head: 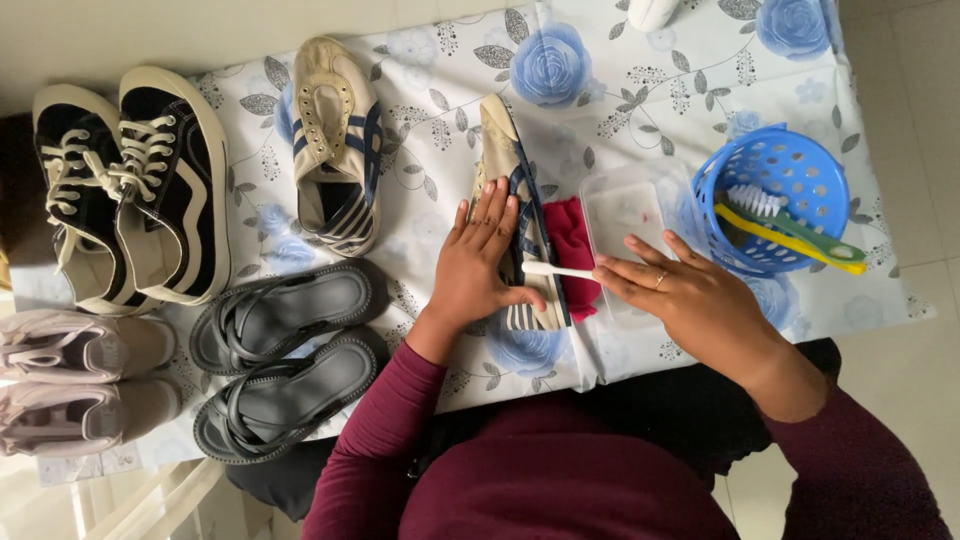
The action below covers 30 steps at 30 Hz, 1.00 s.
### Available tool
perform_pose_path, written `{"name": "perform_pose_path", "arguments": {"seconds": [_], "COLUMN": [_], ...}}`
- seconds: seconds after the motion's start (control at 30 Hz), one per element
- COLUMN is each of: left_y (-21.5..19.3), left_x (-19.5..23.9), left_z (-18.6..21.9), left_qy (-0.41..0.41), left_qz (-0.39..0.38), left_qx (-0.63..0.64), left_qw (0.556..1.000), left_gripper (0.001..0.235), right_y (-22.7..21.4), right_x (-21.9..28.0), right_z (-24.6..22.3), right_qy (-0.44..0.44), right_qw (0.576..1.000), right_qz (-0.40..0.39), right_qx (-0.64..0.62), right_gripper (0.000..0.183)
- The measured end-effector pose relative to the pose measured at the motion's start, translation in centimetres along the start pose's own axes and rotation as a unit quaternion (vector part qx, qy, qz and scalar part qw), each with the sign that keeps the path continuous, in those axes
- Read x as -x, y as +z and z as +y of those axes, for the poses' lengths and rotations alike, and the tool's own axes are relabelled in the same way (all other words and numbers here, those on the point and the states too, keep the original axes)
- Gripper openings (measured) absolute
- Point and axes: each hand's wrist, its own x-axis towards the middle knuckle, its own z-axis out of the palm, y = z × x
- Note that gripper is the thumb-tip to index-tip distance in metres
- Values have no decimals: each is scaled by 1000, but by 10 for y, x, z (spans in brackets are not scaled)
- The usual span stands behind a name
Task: The person scrubs the upper and side of a beige and blue sneaker with a toothbrush and wipes it with a pink cloth. They repeat this process on different sections of the shoe throughout the clip.
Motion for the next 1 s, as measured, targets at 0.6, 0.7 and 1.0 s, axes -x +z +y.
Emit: {"name": "perform_pose_path", "arguments": {"seconds": [0.6, 0.7, 1.0], "left_y": [4, 4, 3], "left_x": [2, 1, 2], "left_z": [-3, -2, -2], "left_qy": [-7, -5, -8], "left_qz": [2, 1, -4], "left_qx": [7, 9, 9], "left_qw": [1000, 1000, 1000], "left_gripper": [137, 138, 136], "right_y": [1, 2, -10], "right_x": [10, 9, 2], "right_z": [13, 19, 21], "right_qy": [10, 27, 11], "right_qw": [997, 998, 999], "right_qz": [-44, -31, -48], "right_qx": [-69, -40, -1], "right_gripper": [77, 76, 79]}}
